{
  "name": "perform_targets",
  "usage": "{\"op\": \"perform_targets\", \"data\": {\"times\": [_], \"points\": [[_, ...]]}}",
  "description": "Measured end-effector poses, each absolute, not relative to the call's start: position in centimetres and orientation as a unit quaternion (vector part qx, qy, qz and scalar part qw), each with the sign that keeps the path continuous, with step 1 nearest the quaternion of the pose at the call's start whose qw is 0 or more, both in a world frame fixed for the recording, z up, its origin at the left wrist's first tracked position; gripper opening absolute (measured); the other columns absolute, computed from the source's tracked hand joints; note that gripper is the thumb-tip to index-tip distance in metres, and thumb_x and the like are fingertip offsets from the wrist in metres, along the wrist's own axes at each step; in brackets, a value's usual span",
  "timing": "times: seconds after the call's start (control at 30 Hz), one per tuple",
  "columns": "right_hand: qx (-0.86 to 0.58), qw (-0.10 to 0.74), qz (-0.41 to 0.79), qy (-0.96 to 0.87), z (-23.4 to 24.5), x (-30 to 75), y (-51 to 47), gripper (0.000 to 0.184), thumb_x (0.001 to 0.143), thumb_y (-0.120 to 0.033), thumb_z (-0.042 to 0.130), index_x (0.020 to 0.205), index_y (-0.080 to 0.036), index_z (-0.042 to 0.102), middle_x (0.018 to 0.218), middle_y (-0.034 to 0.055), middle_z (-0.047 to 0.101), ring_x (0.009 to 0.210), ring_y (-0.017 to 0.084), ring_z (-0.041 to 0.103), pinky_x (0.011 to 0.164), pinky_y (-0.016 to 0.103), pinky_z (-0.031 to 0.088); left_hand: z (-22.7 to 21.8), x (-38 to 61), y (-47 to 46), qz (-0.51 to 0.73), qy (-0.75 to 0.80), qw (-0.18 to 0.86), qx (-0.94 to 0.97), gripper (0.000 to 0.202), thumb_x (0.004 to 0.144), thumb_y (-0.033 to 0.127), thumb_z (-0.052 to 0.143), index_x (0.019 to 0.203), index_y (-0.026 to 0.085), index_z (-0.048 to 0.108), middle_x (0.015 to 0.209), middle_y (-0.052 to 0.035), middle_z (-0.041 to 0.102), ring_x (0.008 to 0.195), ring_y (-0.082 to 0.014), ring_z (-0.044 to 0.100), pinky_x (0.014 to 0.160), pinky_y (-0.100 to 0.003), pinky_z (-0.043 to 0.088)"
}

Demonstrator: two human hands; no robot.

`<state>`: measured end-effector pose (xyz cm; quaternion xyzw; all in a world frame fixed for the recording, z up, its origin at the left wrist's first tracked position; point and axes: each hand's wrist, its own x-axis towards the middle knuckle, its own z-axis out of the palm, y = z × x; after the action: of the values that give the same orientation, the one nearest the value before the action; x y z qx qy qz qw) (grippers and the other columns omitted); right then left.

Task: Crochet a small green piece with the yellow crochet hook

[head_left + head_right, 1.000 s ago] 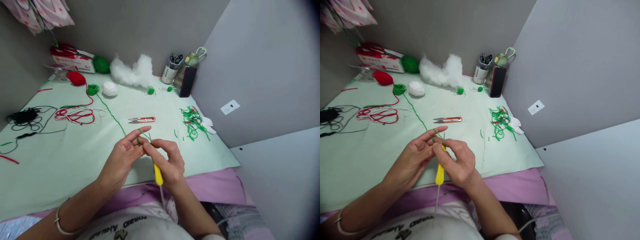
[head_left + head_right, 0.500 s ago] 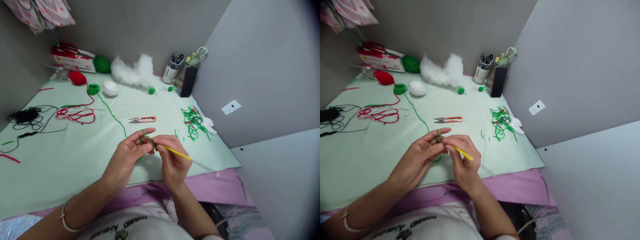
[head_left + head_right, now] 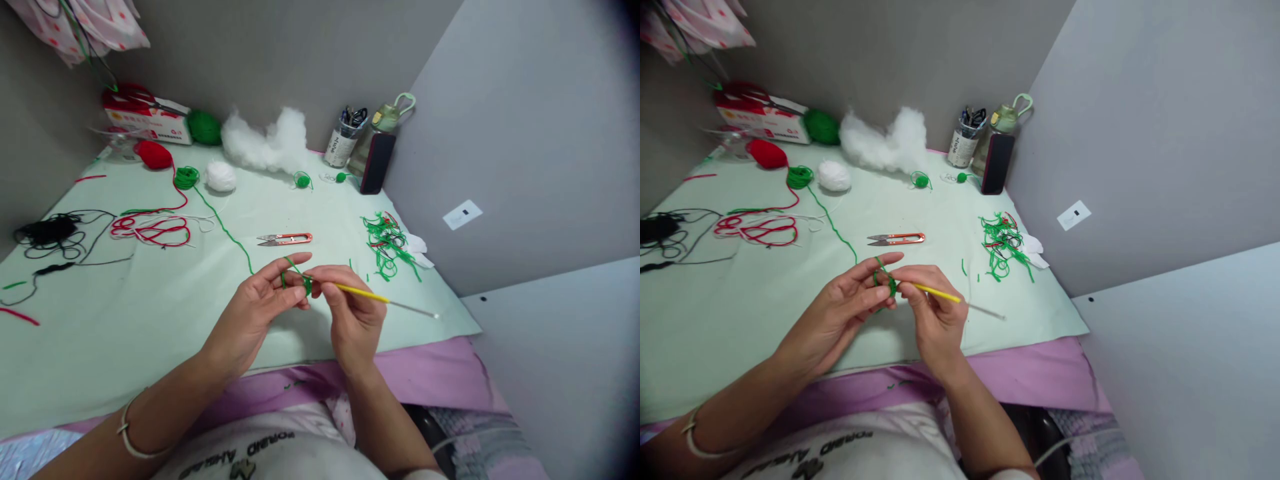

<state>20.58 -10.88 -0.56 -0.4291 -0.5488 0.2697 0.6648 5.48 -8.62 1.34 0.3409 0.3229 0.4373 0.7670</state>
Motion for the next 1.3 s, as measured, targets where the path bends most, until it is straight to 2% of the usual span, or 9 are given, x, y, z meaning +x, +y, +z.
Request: {"op": "perform_targets", "data": {"times": [0.2,0.4,0.5,0.6,0.7,0.8,0.9,1.13,1.3], "points": [[-0.407,0.667,0.347,-0.519,-0.5,21.2,-11.2,0.019,0.107,-0.032,0.057,0.1,-0.023,0.072,0.09,0.0032,0.08,0.063,0.013,0.07,0.06,0.028,0.061,1.6,4.9,-8.4,0.421,0.334,0.773,0.338,0.034,0.085,0.023,0.083,0.119,0.026,0.083,0.088,0.0012,0.069,0.078,-0.0127,0.062,0.084,-0.027,0.05],[-0.41,0.552,0.024,-0.726,-0.9,21.0,-12.1,0.03,0.103,-0.014,0.058,0.126,-0.028,0.072,0.102,0.0056,0.082,0.089,0.02,0.079,0.076,0.034,0.066,1.5,5.4,-8.7,0.464,0.368,0.735,0.33,0.041,0.084,0.019,0.084,0.124,0.026,0.081,0.082,0.0043,0.066,0.075,-0.0118,0.061,0.082,-0.026,0.049],[-0.424,0.494,-0.052,-0.757,-1.3,20.9,-12.2,0.043,0.099,-0.008,0.063,0.134,-0.031,0.071,0.112,0.007,0.08,0.101,0.022,0.078,0.083,0.034,0.066,1.4,5.5,-8.8,0.47,0.368,0.747,0.292,0.046,0.082,0.019,0.087,0.127,0.025,0.079,0.082,0.0039,0.068,0.076,-0.0111,0.061,0.08,-0.023,0.05],[-0.433,0.54,-0.006,-0.722,-1.4,20.8,-12.2,0.039,0.1,-0.009,0.063,0.128,-0.033,0.074,0.109,0.0051,0.078,0.098,0.021,0.077,0.082,0.034,0.065,1.4,5.3,-8.6,0.429,0.33,0.802,0.252,0.04,0.082,0.021,0.087,0.122,0.02,0.081,0.083,0.0004,0.071,0.076,-0.0117,0.062,0.079,-0.023,0.053],[-0.426,0.65,0.135,-0.615,-0.9,20.6,-11.9,0.024,0.104,-0.017,0.058,0.113,-0.028,0.077,0.094,0.0038,0.076,0.076,0.017,0.072,0.067,0.032,0.063,1.4,5.0,-8.4,0.408,0.312,0.825,0.237,0.033,0.083,0.02,0.086,0.116,0.017,0.084,0.084,-0.0011,0.07,0.073,-0.0111,0.062,0.077,-0.023,0.054],[-0.421,0.678,0.238,-0.554,-0.6,20.4,-11.4,0.019,0.105,-0.025,0.06,0.099,-0.024,0.078,0.09,0.004,0.075,0.068,0.015,0.069,0.059,0.031,0.06,1.6,5.0,-8.5,0.424,0.319,0.803,0.272,0.031,0.083,0.019,0.086,0.114,0.02,0.085,0.088,-0.0004,0.071,0.071,-0.0101,0.061,0.076,-0.023,0.053],[-0.411,0.661,0.222,-0.587,-0.7,20.1,-11.3,0.015,0.102,-0.023,0.065,0.102,-0.026,0.08,0.094,0.0044,0.08,0.085,0.019,0.075,0.069,0.033,0.064,1.6,5.4,-8.8,0.433,0.324,0.775,0.327,0.029,0.082,0.02,0.086,0.111,0.024,0.086,0.092,-0.0008,0.074,0.075,-0.0113,0.062,0.079,-0.025,0.052],[-0.428,0.584,0.038,-0.689,-1.3,20.6,-11.8,0.035,0.098,-0.007,0.065,0.122,-0.029,0.078,0.112,0.0075,0.079,0.097,0.019,0.075,0.08,0.034,0.065,1.3,5.7,-8.5,0.427,0.327,0.797,0.273,0.034,0.081,0.026,0.089,0.115,0.021,0.085,0.09,-0.0018,0.073,0.076,-0.0116,0.062,0.077,-0.023,0.054],[-0.438,0.692,0.206,-0.536,-0.6,20.9,-11.3,0.017,0.103,-0.023,0.063,0.101,-0.025,0.08,0.087,0.0029,0.075,0.066,0.014,0.068,0.059,0.029,0.058,1.3,5.1,-7.9,0.439,0.32,0.805,0.238,0.025,0.081,0.019,0.088,0.106,0.018,0.087,0.087,0.0009,0.066,0.069,-0.0065,0.06,0.07,-0.017,0.053]]}}
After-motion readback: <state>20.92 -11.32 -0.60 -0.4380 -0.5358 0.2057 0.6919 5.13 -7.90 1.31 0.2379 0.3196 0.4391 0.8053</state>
